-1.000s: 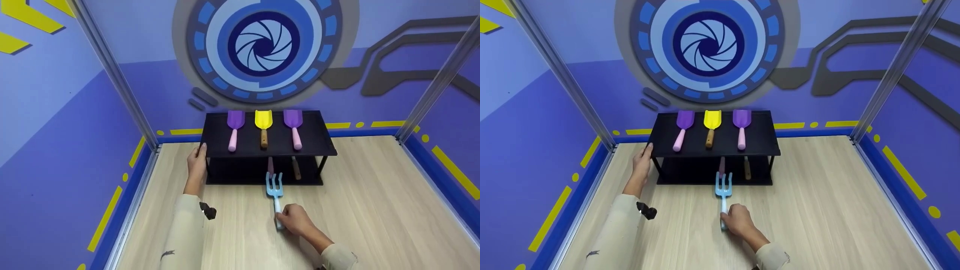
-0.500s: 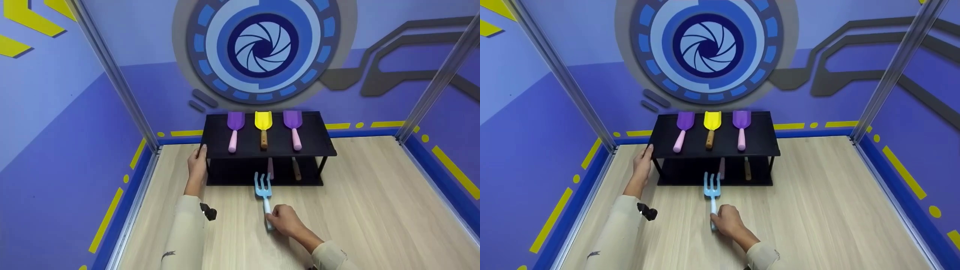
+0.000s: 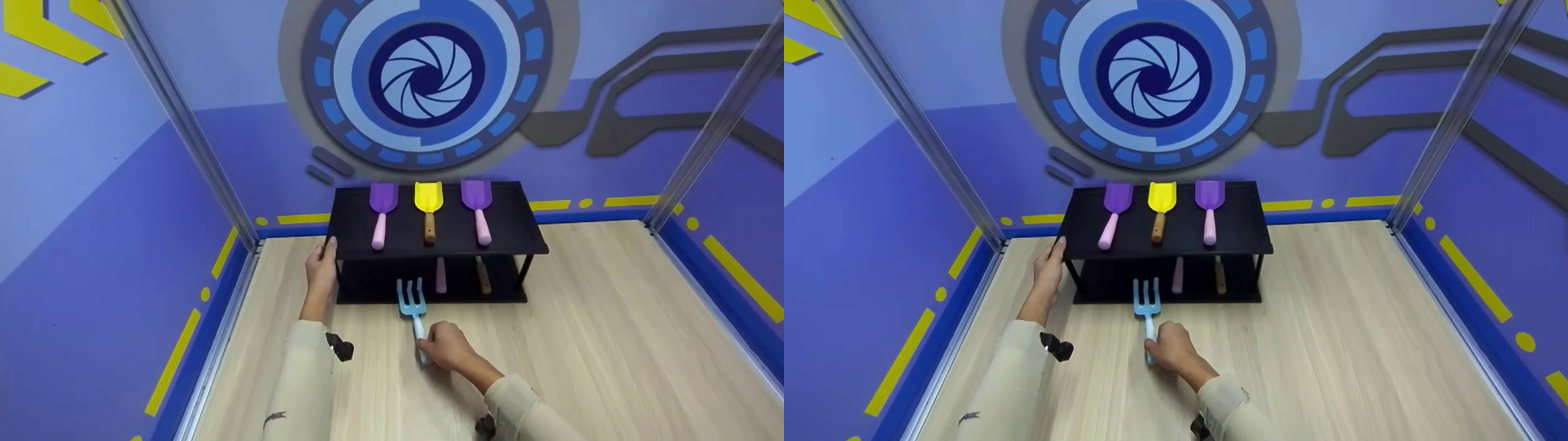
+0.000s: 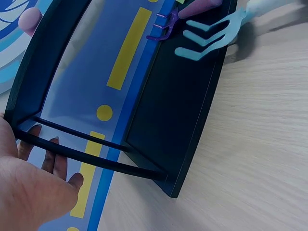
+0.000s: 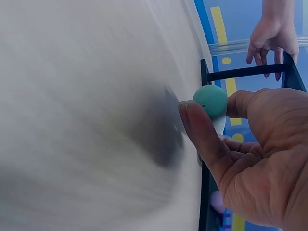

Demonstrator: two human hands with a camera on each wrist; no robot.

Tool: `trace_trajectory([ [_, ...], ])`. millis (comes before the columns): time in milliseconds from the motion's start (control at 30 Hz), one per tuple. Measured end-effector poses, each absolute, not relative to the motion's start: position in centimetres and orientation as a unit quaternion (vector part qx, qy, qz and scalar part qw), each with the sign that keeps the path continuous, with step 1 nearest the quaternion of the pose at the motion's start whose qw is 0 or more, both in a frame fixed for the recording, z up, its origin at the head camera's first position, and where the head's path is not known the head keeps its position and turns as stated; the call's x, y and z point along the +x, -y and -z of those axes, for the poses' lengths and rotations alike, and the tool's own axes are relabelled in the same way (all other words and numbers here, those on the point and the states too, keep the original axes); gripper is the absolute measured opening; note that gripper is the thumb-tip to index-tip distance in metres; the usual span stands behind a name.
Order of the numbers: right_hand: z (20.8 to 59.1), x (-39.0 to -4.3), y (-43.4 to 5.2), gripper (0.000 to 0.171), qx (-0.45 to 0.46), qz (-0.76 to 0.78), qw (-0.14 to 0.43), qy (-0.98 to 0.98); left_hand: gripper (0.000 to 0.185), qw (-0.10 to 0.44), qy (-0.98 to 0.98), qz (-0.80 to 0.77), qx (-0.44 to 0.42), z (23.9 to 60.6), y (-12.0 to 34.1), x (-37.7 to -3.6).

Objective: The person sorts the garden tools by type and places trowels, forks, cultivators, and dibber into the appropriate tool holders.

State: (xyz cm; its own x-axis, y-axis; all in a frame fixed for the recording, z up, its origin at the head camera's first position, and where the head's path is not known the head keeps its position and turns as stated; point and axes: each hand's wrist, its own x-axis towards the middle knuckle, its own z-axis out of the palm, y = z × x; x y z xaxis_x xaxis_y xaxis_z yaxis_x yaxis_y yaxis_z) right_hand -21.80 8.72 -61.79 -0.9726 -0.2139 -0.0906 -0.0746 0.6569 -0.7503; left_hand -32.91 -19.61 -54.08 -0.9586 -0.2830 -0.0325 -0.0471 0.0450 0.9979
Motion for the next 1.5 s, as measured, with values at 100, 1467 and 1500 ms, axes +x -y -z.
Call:
trace_trajectory([
  [100,61.6,-22.4,-8.3,0.030,-0.072,0.401,0.092,-0.909,0.039,0.093,0.716,0.683,0.115,54.2,19.5,-32.8],
  [1467,64.3,-26.2,-2.6,0.046,0.049,0.713,0.148,-0.684,0.042,0.094,0.705,0.692,0.122,54.3,19.3,-32.9],
  [1500,64.3,-26.3,-2.5,0.047,0.052,0.721,0.153,-0.674,0.041,0.094,0.706,0.692,0.121,54.4,19.4,-32.9],
])
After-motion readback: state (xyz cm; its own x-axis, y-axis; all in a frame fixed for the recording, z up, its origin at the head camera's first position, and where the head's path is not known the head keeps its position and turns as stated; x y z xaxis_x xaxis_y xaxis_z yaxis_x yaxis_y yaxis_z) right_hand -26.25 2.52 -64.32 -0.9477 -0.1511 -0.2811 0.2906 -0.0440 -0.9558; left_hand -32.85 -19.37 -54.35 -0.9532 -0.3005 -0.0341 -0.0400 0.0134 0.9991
